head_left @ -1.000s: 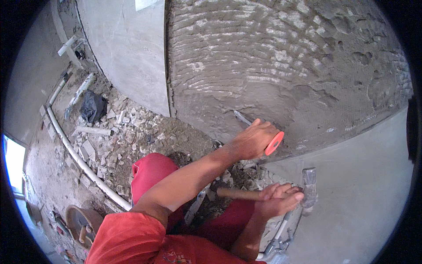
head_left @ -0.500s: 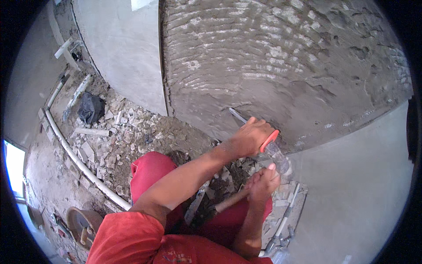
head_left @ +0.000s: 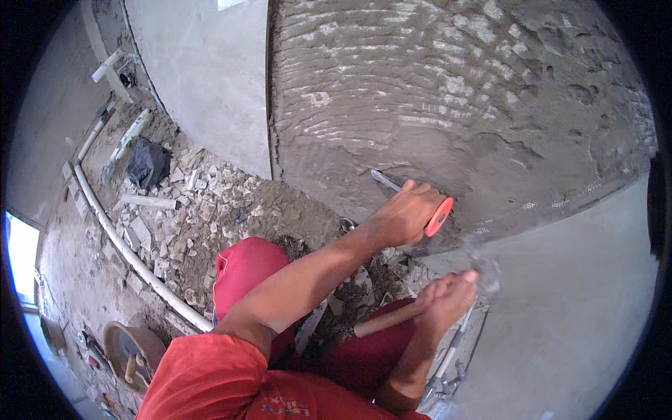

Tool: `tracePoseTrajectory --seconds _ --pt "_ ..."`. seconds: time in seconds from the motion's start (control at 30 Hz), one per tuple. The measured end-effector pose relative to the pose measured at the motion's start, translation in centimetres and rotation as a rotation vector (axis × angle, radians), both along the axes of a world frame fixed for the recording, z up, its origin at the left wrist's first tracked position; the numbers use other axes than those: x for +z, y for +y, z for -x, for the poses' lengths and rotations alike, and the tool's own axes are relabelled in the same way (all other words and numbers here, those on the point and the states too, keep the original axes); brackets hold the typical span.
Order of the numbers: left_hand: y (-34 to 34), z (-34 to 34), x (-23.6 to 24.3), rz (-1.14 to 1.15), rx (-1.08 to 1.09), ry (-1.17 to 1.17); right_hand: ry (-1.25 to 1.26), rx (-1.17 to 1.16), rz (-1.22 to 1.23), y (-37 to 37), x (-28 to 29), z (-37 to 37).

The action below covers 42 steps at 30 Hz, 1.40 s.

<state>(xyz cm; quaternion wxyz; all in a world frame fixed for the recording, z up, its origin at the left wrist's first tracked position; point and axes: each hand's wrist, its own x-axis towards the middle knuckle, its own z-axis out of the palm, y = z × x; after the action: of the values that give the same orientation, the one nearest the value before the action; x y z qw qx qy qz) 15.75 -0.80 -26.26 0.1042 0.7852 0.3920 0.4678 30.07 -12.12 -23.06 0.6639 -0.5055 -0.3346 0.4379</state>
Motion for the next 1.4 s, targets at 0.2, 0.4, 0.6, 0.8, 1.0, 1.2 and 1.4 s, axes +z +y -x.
tracePoseTrajectory --seconds 0.2,0.4,0.6,0.8,1.0,1.2,1.4 --pt "0.3 0.7 -0.3 -0.018 -0.003 -0.026 -0.155 0.075 0.004 1.7 -1.5 1.6" --pt "-1.1 2.1 -0.9 -0.117 -0.027 -0.075 -0.043 0.029 -0.179 -1.7 1.2 2.9" --pt "-1.5 2.7 -0.6 -0.142 -0.038 -0.059 -0.427 0.132 -0.01 -0.3 -6.0 2.2" --pt "-1.1 2.6 -0.5 -0.149 -0.017 -0.163 0.197 -0.127 -0.275 -2.9 1.7 3.8" --pt "-1.1 3.0 -0.7 -0.162 -0.053 -0.173 -0.357 0.242 0.044 -0.7 -1.8 2.4" --pt "-1.2 3.8 -1.1 -0.117 -0.058 -0.199 0.025 0.137 -0.582 -2.3 0.3 3.0" --pt "-0.3 4.8 -3.5 -0.064 -0.001 -0.168 -0.518 0.27 0.043 -1.1 -0.2 4.2"
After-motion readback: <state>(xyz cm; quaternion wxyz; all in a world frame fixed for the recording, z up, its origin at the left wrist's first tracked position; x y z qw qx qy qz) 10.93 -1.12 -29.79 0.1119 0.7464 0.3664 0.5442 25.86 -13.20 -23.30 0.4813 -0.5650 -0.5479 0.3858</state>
